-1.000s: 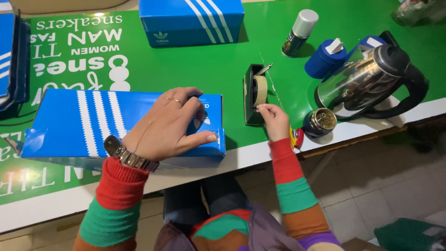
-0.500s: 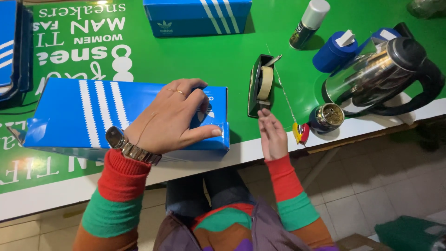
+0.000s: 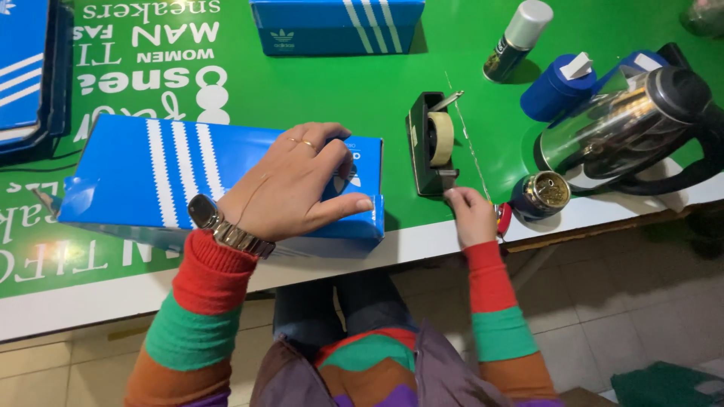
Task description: Assembling and taping cardboard shoe boxes.
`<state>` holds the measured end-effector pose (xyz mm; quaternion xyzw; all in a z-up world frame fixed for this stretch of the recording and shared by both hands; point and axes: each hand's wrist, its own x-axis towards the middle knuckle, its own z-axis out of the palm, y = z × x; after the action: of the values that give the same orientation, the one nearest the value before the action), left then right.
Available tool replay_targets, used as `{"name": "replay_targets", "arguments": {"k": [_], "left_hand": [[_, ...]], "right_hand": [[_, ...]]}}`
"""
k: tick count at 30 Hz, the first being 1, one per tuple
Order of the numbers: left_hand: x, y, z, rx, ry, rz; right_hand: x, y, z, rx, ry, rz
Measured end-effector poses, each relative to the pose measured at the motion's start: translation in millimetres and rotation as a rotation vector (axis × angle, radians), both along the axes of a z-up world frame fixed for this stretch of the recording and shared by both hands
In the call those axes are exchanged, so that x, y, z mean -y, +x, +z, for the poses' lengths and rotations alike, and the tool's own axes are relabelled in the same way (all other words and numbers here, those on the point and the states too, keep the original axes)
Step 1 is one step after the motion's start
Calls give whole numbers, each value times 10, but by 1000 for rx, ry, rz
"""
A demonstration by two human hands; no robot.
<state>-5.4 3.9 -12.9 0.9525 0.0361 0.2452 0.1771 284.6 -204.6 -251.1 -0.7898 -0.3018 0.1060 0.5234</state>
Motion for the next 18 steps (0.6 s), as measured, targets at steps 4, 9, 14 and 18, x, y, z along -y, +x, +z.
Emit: {"name": "replay_targets", "arguments": {"k": [4, 9, 14, 18], "left_hand": [[-5, 10, 1, -14, -19, -12], [4, 9, 22, -47, -18, 3], [-4, 11, 8, -10, -5, -18], [-31, 37, -24, -14, 0, -16]], "right_hand": [[52, 342, -193, -324, 109, 110], [24, 443, -224, -556, 266, 209], [-122, -114, 315, -164, -162, 97], [-163, -261, 99, -63, -129, 85]]}}
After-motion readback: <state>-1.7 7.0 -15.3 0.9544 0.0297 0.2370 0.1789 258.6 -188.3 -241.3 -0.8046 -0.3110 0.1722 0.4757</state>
